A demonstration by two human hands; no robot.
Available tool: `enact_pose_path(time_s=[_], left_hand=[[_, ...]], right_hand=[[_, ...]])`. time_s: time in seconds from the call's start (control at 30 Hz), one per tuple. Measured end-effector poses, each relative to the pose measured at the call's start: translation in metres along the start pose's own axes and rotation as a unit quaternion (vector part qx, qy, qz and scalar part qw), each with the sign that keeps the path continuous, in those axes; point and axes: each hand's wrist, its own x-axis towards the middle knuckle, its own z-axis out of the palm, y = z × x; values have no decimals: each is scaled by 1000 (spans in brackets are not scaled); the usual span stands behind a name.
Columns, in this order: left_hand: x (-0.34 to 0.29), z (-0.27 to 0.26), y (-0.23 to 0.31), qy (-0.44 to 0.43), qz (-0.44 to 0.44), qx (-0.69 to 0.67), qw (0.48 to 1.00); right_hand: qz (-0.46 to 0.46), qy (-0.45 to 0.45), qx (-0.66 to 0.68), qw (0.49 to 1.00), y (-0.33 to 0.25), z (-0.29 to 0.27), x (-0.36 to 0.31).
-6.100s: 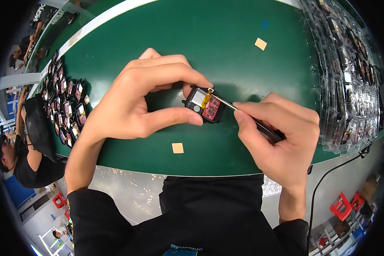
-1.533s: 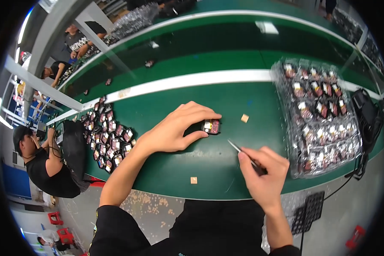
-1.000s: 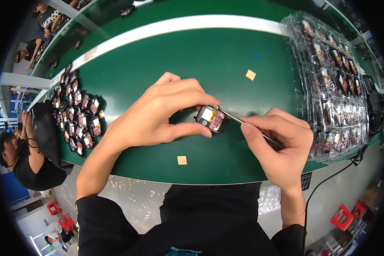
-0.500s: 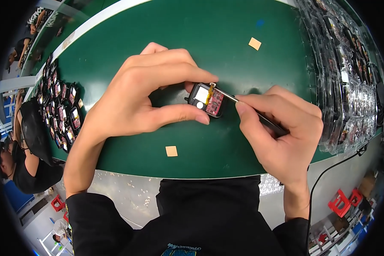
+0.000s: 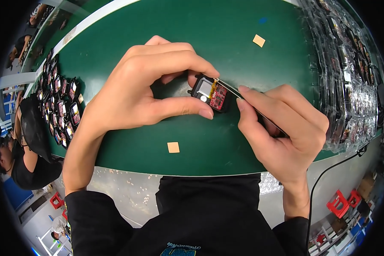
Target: Using tweezers to assemble internal components and wiring of fitness trackers on an assembly line.
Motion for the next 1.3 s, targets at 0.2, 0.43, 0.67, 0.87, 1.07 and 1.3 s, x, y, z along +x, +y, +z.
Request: enact_pose_path(time_s=[0.2,0.43,0.67,0.87,1.07,1.3], left_hand=[[-2,-6,-11,-36,0,-51,998],[1,-9,-11,-57,10,-53,997],[1,-8,-12,-59,9,-60,996],[3,-6,-12,-55,21,-70,996],[3,-6,-12,-58,21,-69,996],[5,-14,-9,-82,28,-17,996]], right_hand=[[71,-58,79,993,1,-9,2],[99,-72,93,988,0,-10,2],[105,-83,93,987,-1,-10,2],[104,-90,87,987,-2,-12,3],[115,-92,83,986,-4,-12,4],[102,-92,71,988,-2,-13,2]])
